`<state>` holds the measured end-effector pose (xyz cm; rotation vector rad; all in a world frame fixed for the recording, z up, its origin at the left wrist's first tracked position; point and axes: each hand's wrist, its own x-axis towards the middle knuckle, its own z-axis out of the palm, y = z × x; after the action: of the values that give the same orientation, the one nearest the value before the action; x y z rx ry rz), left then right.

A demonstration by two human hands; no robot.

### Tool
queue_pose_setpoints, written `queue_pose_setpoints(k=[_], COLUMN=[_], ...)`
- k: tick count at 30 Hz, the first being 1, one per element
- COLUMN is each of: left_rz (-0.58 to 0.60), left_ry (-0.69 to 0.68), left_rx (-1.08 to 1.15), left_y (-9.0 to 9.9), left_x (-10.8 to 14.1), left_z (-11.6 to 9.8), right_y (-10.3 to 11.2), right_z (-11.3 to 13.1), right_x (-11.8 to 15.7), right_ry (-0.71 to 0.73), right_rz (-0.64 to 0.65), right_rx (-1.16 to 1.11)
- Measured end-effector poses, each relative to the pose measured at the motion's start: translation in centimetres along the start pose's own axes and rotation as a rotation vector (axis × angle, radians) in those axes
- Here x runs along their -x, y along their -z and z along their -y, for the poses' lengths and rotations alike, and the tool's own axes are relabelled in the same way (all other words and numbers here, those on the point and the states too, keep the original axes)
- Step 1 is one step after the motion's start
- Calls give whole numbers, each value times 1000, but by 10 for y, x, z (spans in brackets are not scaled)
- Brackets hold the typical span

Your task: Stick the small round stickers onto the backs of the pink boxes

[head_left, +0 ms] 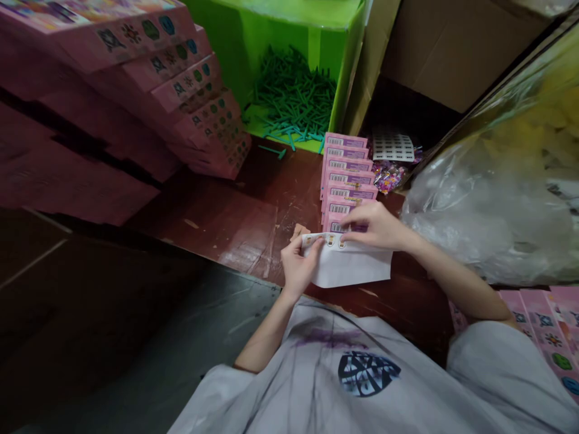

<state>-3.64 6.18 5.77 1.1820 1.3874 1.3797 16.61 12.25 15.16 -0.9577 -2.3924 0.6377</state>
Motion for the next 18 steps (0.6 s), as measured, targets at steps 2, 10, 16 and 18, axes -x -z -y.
queue_pose_setpoints(k=[2,10,16,18], left_rz=[8,26,-11,-28], left_ry=[-25,-22,21,34], left_rx=[-1,2,-16,-10], left_y=[-3,-11,-7,-6], left_x=[1,2,-2,-4], left_z=[-2,-3,1,5], right_y=[-10,-20,-25,-17], right_z=[6,5,12,11], right_x=[7,16,17,10], right_ry=[-25,-105,-52,-80], right_rz=[70,-215,-191,-196], right_rx=[-151,-174,-105,-191])
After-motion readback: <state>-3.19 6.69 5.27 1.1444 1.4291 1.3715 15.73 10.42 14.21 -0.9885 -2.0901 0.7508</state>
